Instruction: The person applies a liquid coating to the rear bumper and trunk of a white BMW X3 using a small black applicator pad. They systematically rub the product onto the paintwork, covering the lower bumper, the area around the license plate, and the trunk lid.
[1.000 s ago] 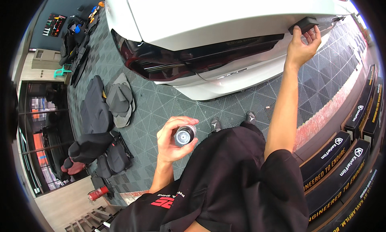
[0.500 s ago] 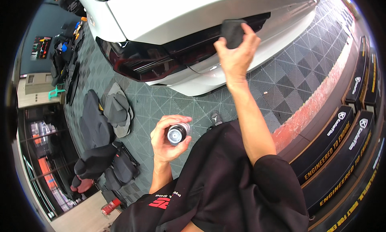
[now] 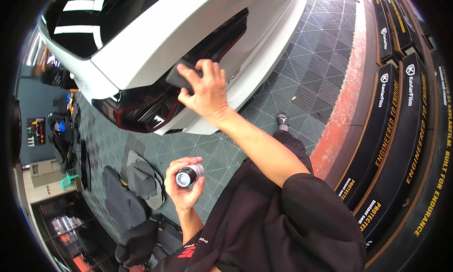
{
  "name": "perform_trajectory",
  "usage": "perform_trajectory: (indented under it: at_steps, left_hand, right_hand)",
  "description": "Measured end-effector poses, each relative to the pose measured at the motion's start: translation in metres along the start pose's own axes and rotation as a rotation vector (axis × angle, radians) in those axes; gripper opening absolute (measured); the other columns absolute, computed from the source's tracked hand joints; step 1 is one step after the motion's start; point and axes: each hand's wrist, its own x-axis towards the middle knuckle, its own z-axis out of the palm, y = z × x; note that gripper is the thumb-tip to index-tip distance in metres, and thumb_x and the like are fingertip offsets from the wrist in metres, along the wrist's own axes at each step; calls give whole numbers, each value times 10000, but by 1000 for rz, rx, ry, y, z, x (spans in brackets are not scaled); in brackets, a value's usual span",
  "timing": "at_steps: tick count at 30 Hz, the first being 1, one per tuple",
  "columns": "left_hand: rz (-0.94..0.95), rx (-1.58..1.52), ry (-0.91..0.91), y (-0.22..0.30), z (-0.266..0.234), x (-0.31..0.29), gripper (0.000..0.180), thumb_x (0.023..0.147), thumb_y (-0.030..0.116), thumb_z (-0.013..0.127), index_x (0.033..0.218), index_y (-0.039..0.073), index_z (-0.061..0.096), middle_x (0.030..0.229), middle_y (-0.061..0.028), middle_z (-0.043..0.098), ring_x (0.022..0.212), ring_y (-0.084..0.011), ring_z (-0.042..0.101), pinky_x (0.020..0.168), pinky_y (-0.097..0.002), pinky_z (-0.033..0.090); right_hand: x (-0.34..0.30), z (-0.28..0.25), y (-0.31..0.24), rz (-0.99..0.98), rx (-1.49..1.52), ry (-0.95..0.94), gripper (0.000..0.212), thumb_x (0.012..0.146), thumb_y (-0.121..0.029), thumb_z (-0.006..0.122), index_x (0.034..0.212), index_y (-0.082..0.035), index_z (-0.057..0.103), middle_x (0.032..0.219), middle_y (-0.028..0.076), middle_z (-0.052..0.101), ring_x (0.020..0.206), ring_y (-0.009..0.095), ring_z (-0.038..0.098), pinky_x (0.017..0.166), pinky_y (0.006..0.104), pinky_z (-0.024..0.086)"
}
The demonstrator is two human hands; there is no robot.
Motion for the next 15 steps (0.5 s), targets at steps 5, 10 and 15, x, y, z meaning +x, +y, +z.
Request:
perform_trajectory:
  at_steps: [5, 10, 15]
  left_hand:
    - [-40, 19, 10, -1, 7, 1, 478, 762, 38, 792, 1166, 0, 540, 1056, -177, 625, 995, -316, 668, 902, -476, 558]
    - [-54, 11, 24, -2, 29, 20, 498, 691, -5, 816, 1125, -16, 571, 1031, -186, 671, 971, -319, 701, 855, -422, 579]
    - [-89, 50, -36, -2, 55, 47, 485, 716, 21, 806, 1130, -2, 556, 1018, -176, 649, 964, -315, 687, 866, -453, 575]
  right_hand:
    - [39, -21, 73, 119, -53, 147, 573, 619, -176, 754, 1185, -167, 670, 1037, 68, 511, 948, 255, 526, 811, 413, 442]
    - [88, -43, 126, 480, 130, 301, 627, 689, -61, 731, 1285, -30, 540, 1141, 161, 577, 1126, 342, 574, 980, 426, 489]
    - [92, -46, 86, -94, 330, 325, 563, 646, -81, 756, 1191, -106, 618, 1187, 142, 582, 1093, 335, 586, 951, 460, 481]
